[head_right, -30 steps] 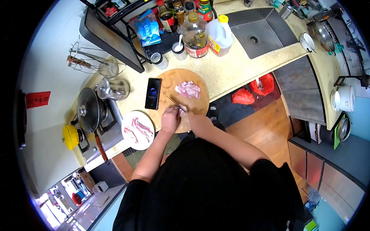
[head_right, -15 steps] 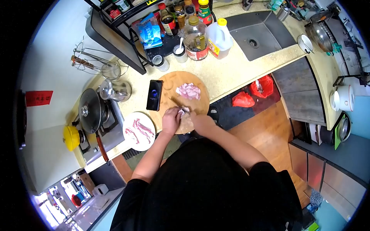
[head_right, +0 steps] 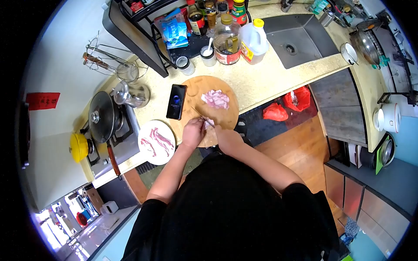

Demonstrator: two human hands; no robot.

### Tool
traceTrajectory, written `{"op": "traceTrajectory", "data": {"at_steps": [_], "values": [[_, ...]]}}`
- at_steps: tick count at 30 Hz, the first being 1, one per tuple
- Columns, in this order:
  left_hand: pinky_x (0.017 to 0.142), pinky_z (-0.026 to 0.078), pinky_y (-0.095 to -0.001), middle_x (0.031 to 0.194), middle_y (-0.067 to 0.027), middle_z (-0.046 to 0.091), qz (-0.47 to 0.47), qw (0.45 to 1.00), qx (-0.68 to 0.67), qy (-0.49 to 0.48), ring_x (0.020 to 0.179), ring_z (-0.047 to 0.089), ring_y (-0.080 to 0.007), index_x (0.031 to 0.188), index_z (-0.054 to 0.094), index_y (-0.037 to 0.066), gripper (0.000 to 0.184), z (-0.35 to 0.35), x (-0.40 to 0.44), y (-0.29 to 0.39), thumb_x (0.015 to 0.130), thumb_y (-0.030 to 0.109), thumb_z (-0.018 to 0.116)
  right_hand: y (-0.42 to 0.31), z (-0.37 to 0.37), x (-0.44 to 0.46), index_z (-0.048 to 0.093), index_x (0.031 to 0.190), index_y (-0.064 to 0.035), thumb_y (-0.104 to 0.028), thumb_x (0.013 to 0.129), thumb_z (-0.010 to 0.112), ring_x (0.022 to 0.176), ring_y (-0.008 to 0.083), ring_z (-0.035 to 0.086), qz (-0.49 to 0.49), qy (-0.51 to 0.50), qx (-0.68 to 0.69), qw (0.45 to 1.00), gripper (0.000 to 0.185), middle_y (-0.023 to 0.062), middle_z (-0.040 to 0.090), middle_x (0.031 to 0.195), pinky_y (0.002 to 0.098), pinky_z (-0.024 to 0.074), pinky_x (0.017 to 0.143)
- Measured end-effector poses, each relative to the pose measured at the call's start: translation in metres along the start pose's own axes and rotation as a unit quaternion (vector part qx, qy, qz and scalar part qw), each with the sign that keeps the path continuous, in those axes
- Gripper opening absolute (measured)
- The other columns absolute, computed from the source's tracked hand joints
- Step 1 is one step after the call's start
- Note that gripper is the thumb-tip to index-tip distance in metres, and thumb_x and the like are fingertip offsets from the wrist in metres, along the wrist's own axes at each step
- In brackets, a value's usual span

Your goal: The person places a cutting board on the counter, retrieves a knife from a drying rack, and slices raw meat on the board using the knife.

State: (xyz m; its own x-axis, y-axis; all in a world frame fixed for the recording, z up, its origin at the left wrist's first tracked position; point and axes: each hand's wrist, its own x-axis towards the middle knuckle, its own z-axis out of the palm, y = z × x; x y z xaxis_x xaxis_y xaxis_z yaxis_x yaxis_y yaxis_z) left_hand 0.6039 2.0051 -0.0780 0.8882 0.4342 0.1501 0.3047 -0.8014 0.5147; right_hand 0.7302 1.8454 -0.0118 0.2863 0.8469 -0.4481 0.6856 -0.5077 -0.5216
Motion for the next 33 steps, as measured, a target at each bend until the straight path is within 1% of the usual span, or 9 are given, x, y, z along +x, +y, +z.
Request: {"op": "traceTrajectory", "data": {"at_steps": [8, 11, 17, 22, 25, 26, 29, 30, 33], "values": [[0.085, 0.057, -0.0402, 0.095, -0.0164, 0.071, 0.002, 1.0, 0.017, -0.011, 0.092, 0.068, -0.0339, 0.095, 0.071, -0.001, 0.021, 0.004, -0.003, -0.001, 0.074, 0.001, 0.071, -0.008, 0.006, 0.009, 0.051, 0.115, 0.0029, -0.009, 0.096, 0.045, 0.082, 0.0428, 0.073, 0.012, -0.001, 0.015, 1.0, 0.023, 0.0266, 0.072, 0.089, 0.0548, 0.0565, 0.073], [0.085, 0.057, -0.0414, 0.094, -0.017, 0.071, -0.049, 0.998, 0.004, -0.027, 0.092, 0.069, -0.0347, 0.093, 0.07, 0.0, 0.019, 0.0, 0.001, -0.004, 0.075, 0.001, 0.071, -0.02, 0.016, 0.046, 0.051, 0.118, 0.003, -0.01, 0.098, 0.044, 0.081, 0.0427, 0.073, 0.01, 0.036, -0.004, 0.999, 0.025, 0.0269, 0.072, 0.089, 0.0545, 0.0567, 0.072], [0.081, 0.058, -0.0418, 0.09, -0.0181, 0.071, -0.048, 0.999, 0.008, -0.018, 0.087, 0.069, -0.0364, 0.089, 0.072, -0.001, 0.011, -0.002, 0.001, -0.003, 0.078, 0.001, 0.071, -0.011, 0.005, -0.003, 0.051, 0.115, 0.0031, -0.011, 0.099, 0.042, 0.081, 0.0423, 0.073, 0.043, -0.045, 0.016, 0.998, 0.023, 0.0271, 0.072, 0.09, 0.0541, 0.0569, 0.07], [0.079, 0.057, -0.0421, 0.09, -0.0183, 0.071, -0.027, 0.998, 0.01, -0.053, 0.087, 0.068, -0.0361, 0.091, 0.072, 0.0, 0.011, -0.002, -0.001, -0.002, 0.08, 0.005, 0.072, -0.018, 0.023, 0.047, 0.052, 0.109, 0.0016, -0.01, 0.098, 0.043, 0.08, 0.0421, 0.073, -0.011, 0.05, 0.011, 0.999, 0.018, 0.0269, 0.072, 0.089, 0.054, 0.0573, 0.069], [0.08, 0.056, -0.0419, 0.09, -0.0168, 0.071, -0.029, 0.998, -0.006, 0.049, 0.088, 0.067, -0.0352, 0.091, 0.072, 0.001, 0.013, 0.005, -0.008, 0.003, 0.082, 0.009, 0.074, -0.016, 0.018, 0.045, 0.053, 0.108, 0.0011, -0.01, 0.097, 0.045, 0.081, 0.0422, 0.073, -0.011, 0.047, 0.009, 0.999, 0.017, 0.0264, 0.072, 0.089, 0.0536, 0.0575, 0.071], [0.085, 0.054, -0.0429, 0.1, -0.0155, 0.069, 0.013, 0.999, 0.017, 0.049, 0.094, 0.064, -0.0342, 0.106, 0.068, 0.001, 0.028, 0.006, -0.014, 0.0, 0.081, 0.012, 0.074, -0.011, 0.018, 0.042, 0.053, 0.108, 0.0011, -0.01, 0.097, 0.046, 0.082, 0.0422, 0.073, -0.009, 0.04, 0.006, 0.999, 0.017, 0.0261, 0.072, 0.089, 0.0534, 0.0576, 0.071], [0.092, 0.051, -0.0443, 0.112, -0.0214, 0.066, -0.016, 0.997, 0.031, 0.067, 0.105, 0.062, -0.0384, 0.12, 0.062, -0.002, 0.036, -0.011, -0.025, 0.018, 0.088, 0.014, 0.072, 0.016, 0.006, 0.035, 0.054, 0.111, 0.0018, -0.01, 0.095, 0.048, 0.083, 0.0416, 0.073, -0.011, 0.009, 0.006, 1.0, 0.02, 0.0256, 0.072, 0.089, 0.0532, 0.0574, 0.072], [0.096, 0.048, -0.0458, 0.119, -0.0241, 0.062, -0.037, 0.999, 0.032, 0.018, 0.11, 0.059, -0.0413, 0.127, 0.056, -0.003, 0.045, -0.013, -0.031, 0.016, 0.09, 0.015, 0.072, 0.032, 0.009, 0.04, 0.052, 0.117, 0.0022, -0.011, 0.095, 0.049, 0.084, 0.0419, 0.073, -0.045, 0.037, -0.006, 0.998, 0.026, 0.0252, 0.072, 0.088, 0.053, 0.0573, 0.073], [0.096, 0.049, -0.0466, 0.114, -0.0235, 0.064, -0.093, 0.995, -0.034, 0.025, 0.11, 0.059, -0.0422, 0.121, 0.058, -0.001, 0.041, 0.005, -0.035, -0.001, 0.088, 0.016, 0.074, 0.036, -0.023, 0.044, 0.051, 0.12, 0.0022, -0.01, 0.095, 0.049, 0.085, 0.0427, 0.072, 0.001, 0.033, -0.017, 0.999, 0.028, 0.0258, 0.072, 0.089, 0.0527, 0.057, 0.074]]}}
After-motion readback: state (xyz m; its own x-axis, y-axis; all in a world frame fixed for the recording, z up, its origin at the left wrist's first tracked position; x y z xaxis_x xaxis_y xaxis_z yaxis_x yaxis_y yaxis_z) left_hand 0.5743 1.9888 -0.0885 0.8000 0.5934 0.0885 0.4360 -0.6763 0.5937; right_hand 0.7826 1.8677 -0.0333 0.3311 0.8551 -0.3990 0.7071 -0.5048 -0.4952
